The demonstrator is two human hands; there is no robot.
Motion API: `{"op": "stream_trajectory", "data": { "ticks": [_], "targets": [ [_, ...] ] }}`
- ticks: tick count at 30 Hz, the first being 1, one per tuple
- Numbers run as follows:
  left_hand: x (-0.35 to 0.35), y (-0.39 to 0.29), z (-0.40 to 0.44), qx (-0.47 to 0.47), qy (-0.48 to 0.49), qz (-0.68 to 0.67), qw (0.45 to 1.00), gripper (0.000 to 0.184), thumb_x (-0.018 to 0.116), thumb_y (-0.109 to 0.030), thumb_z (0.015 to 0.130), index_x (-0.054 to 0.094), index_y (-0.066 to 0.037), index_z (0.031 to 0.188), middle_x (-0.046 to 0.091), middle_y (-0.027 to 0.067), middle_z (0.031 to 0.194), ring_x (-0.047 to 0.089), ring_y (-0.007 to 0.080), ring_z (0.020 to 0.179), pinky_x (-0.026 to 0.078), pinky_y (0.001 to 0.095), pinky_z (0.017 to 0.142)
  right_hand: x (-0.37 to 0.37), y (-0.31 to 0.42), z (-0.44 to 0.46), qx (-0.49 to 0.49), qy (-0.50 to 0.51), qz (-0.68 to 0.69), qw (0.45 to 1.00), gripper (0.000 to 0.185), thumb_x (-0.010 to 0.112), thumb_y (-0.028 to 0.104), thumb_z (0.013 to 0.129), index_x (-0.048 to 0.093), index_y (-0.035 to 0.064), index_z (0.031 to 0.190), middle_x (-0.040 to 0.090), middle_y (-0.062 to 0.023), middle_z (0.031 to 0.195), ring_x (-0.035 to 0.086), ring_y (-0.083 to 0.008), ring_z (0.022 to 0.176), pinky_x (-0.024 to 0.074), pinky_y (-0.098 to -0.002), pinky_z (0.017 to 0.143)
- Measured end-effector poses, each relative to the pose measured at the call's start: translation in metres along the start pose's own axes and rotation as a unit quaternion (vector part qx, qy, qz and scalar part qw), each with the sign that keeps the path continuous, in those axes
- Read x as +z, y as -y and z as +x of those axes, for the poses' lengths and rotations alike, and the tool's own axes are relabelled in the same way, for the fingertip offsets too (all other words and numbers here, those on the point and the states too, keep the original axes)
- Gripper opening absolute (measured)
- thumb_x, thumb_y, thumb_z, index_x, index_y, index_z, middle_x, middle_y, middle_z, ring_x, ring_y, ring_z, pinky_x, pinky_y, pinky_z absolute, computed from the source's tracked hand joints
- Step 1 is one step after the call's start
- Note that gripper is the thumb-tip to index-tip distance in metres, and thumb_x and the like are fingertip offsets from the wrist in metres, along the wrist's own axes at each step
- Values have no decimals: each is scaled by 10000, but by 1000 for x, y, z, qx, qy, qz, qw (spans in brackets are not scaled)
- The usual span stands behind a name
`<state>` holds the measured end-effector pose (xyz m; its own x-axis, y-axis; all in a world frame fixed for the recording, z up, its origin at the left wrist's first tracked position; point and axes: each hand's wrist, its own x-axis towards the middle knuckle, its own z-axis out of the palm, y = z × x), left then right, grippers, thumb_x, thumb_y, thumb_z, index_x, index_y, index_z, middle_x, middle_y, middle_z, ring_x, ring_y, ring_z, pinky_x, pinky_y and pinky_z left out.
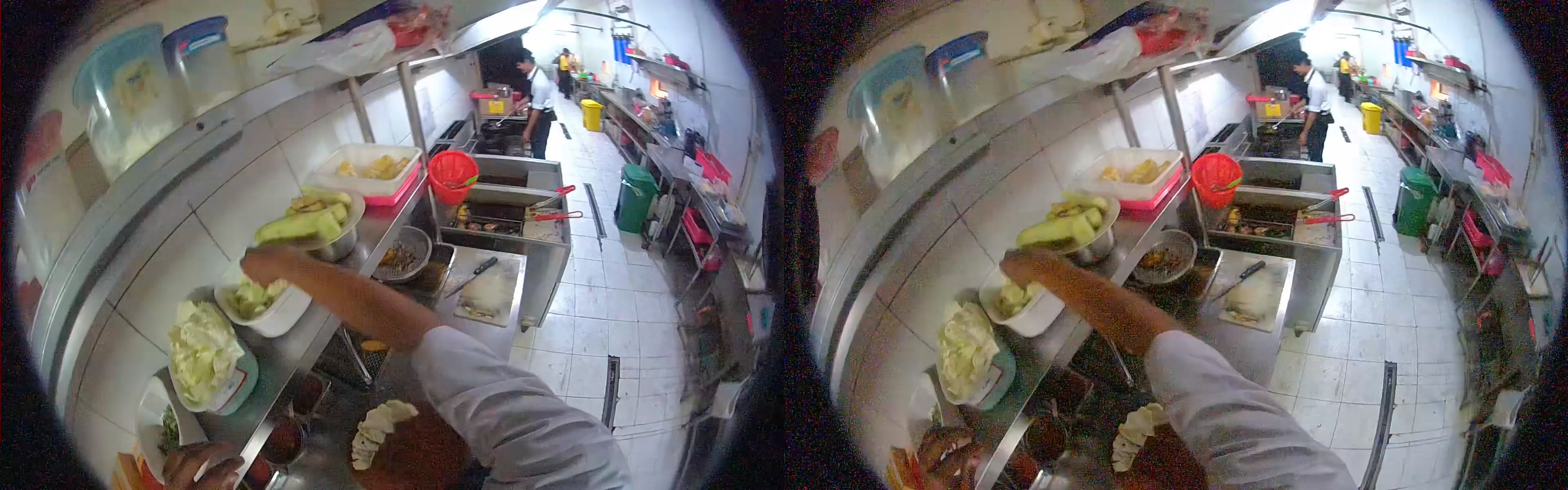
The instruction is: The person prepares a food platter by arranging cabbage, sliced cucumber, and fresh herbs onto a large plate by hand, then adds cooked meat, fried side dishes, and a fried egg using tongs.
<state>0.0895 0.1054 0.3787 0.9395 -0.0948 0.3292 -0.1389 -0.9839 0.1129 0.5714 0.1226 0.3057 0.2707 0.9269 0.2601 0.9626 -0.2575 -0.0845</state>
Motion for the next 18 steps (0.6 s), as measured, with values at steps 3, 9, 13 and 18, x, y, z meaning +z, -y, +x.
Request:
{"op": "stream_trajectory", "data": {
  "ticks": [3, 9, 13, 18],
  "targets": [
    [8, 19, -14, 26, -20, 91, 995, 223, 617, -90, 902, 683, -68, 1114, 624, 130, 1233, 608, 261, 1103, 491, 351, 917, -31, -4, -20, -9, -3, 240, 971, 210, 730, 222, 749, 703, 90, 910, 701, -128, 831, 658, -241, 544, 570, -332, 548],
    [-7, -26, 17, 55, 50, 42, 996, 265, 688, -142, 807, 721, -158, 1070, 665, 63, 1135, 635, 280, 1039, 502, 421, 894, -38, -13, -15, -32, 127, 138, 982, 368, 757, 282, 767, 698, 49, 1046, 713, -119, 902, 642, -223, 698, 528, -403, 719],
    [6, -1, 19, 126, -25, -43, 991, 378, 753, -133, 728, 710, -147, 1103, 680, 35, 1089, 683, 227, 912, 553, 356, 762, -67, -13, -14, -30, -17, -25, 999, 358, 745, 166, 704, 700, 102, 1053, 673, -165, 1087, 648, -306, 965, 528, -398, 839],
    [1, 9, 29, 152, 31, -51, 987, 375, 766, -143, 742, 715, -176, 1112, 671, 29, 1135, 677, 209, 956, 557, 342, 779, -58, 20, -53, -102, 116, 30, 988, 572, 755, 233, 732, 574, 145, 1266, 669, -168, 1092, 643, -336, 982, 518, -429, 880]
  ]
}}
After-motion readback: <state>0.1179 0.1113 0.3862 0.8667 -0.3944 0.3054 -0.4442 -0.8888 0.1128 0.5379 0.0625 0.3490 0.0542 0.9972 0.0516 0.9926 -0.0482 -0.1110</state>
